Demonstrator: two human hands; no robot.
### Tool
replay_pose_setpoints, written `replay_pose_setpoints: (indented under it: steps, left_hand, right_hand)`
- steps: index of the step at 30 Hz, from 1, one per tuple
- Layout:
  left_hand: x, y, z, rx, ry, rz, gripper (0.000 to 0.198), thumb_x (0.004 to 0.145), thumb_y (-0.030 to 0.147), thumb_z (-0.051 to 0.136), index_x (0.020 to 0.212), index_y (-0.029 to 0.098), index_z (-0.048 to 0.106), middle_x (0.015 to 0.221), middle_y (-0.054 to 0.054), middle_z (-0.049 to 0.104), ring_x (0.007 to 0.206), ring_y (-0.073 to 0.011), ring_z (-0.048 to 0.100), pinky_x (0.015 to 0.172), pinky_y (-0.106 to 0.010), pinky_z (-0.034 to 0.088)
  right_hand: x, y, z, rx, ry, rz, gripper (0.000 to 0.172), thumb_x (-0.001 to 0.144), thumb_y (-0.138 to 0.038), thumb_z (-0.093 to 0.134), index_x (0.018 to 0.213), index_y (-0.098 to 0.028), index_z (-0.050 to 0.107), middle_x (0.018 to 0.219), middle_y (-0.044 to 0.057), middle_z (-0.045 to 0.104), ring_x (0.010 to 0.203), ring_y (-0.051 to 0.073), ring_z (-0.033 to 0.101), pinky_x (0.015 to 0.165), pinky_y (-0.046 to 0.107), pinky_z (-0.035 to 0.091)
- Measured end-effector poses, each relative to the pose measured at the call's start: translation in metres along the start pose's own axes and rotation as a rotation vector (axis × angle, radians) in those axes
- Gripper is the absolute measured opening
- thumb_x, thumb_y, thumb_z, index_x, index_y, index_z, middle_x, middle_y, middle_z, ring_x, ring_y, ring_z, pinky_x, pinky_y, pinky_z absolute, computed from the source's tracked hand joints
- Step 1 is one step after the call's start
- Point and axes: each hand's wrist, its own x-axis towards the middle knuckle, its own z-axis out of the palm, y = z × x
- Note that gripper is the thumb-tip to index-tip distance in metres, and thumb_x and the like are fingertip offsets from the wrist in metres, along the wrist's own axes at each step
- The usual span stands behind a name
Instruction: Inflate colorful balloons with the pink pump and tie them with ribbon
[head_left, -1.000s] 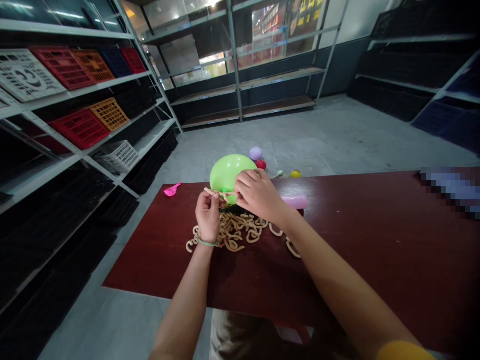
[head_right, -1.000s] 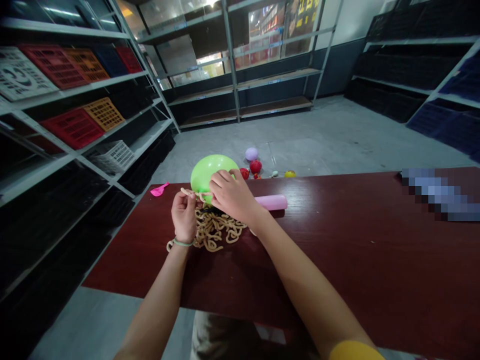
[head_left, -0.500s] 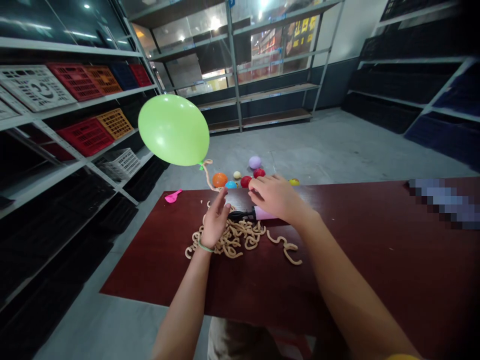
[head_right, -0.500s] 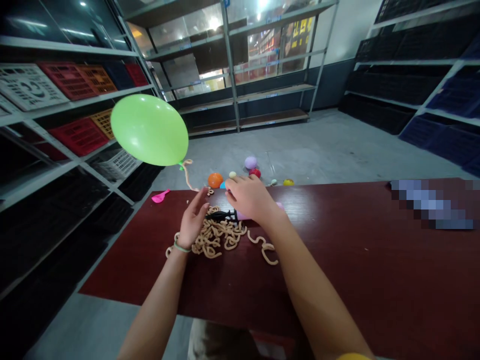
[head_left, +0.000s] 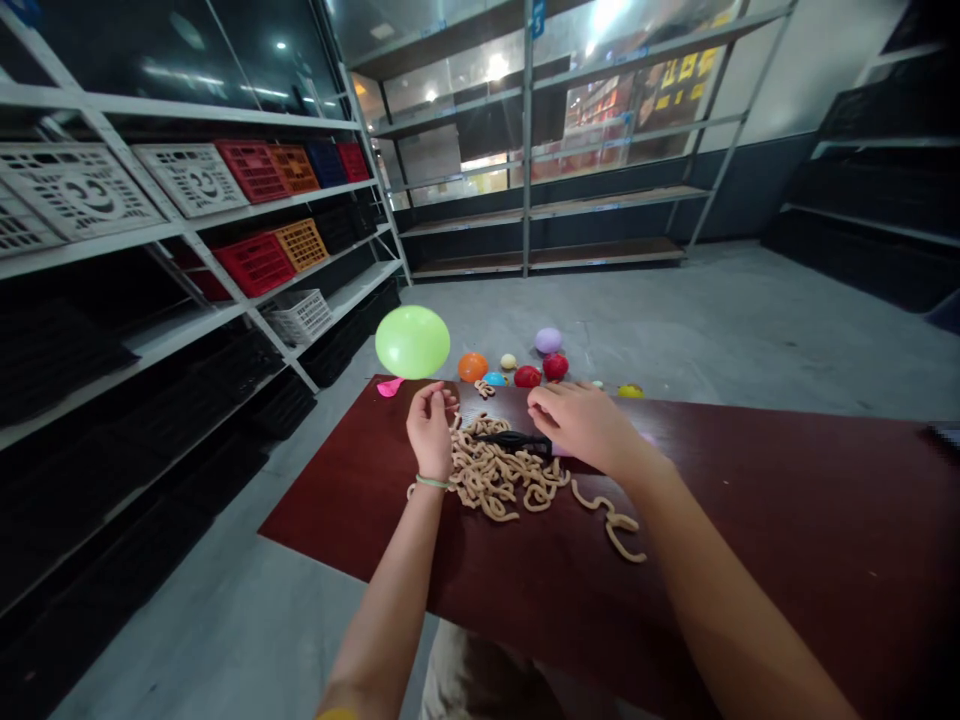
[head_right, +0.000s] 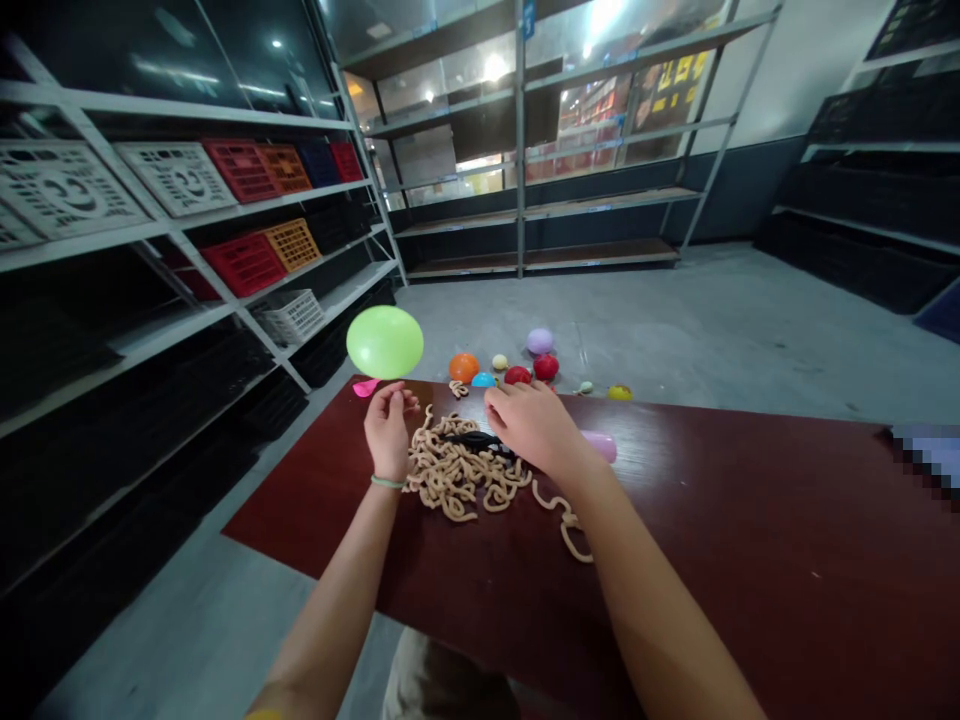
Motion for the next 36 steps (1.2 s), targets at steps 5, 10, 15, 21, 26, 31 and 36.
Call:
replay_pose_setpoints:
  steps: [5,10,15,21,26,31,36]
  left_hand:
    - [0.030,0.001,-0.042,0.074,0.088,0.099,0.026,0.088,0.036,0.057,0.103,0.015,0.065,0.093,-0.007,0.066,0.078,-0.0144,0.065,0.069,-0.027,0.055]
    - [0.068,-0.027,-0.099,0.352,0.161,0.120,0.025,0.088,0.033,0.056,0.104,0.016,0.064,0.099,-0.009,0.067,0.082,-0.0172,0.065,0.073,-0.031,0.055]
    - [0.110,-0.056,-0.127,0.753,0.132,0.144,0.027,0.083,0.023,0.060,0.108,0.013,0.063,0.108,-0.013,0.066,0.097,-0.0215,0.063,0.093,-0.039,0.049]
    - [0.128,-0.079,-0.117,1.020,-0.008,0.153,0.049,0.084,0.020,0.059,0.131,0.012,0.054,0.137,-0.020,0.052,0.130,-0.0299,0.045,0.110,-0.045,0.034]
    - [0.132,-0.088,-0.108,1.192,-0.113,0.022,0.050,0.086,0.031,0.060,0.134,0.018,0.054,0.150,-0.019,0.041,0.135,-0.0393,0.037,0.109,-0.057,0.027]
    - [0.134,-0.079,-0.115,1.088,-0.085,-0.004,0.023,0.086,0.023,0.055,0.103,0.014,0.068,0.117,-0.019,0.064,0.116,-0.0317,0.055,0.101,-0.044,0.038]
    - [0.115,-0.055,-0.111,0.889,-0.065,0.024,0.017,0.088,0.023,0.051,0.093,0.015,0.065,0.104,-0.013,0.070,0.097,-0.0235,0.063,0.091,-0.034,0.044]
  right_hand:
    - [0.002,-0.005,0.005,0.015,-0.029,-0.047,0.016,0.093,-0.020,0.044,0.084,-0.020,0.058,0.083,0.004,0.066,0.078,0.018,0.060,0.072,0.032,0.034]
    - [0.003,-0.010,0.015,0.002,-0.063,-0.088,0.018,0.095,-0.022,0.043,0.085,-0.020,0.057,0.083,0.003,0.067,0.080,0.019,0.061,0.074,0.033,0.035]
    - [0.005,-0.016,0.028,0.019,-0.098,-0.123,0.017,0.094,-0.022,0.044,0.085,-0.021,0.058,0.080,0.003,0.067,0.078,0.018,0.060,0.073,0.032,0.035]
    - [0.004,-0.019,0.039,0.012,-0.139,-0.133,0.018,0.095,-0.023,0.044,0.087,-0.021,0.060,0.082,0.004,0.068,0.080,0.019,0.061,0.074,0.033,0.034]
    - [0.005,-0.020,0.045,-0.011,-0.162,-0.127,0.017,0.094,-0.023,0.045,0.087,-0.021,0.060,0.084,0.005,0.069,0.079,0.019,0.061,0.074,0.033,0.033]
    - [0.005,-0.027,0.043,0.000,-0.170,-0.137,0.018,0.095,-0.023,0.044,0.088,-0.020,0.061,0.084,0.005,0.068,0.080,0.019,0.061,0.075,0.033,0.034]
    - [0.006,-0.033,0.026,0.104,-0.111,-0.133,0.019,0.096,-0.023,0.043,0.089,-0.020,0.060,0.085,0.004,0.068,0.082,0.018,0.061,0.076,0.033,0.036]
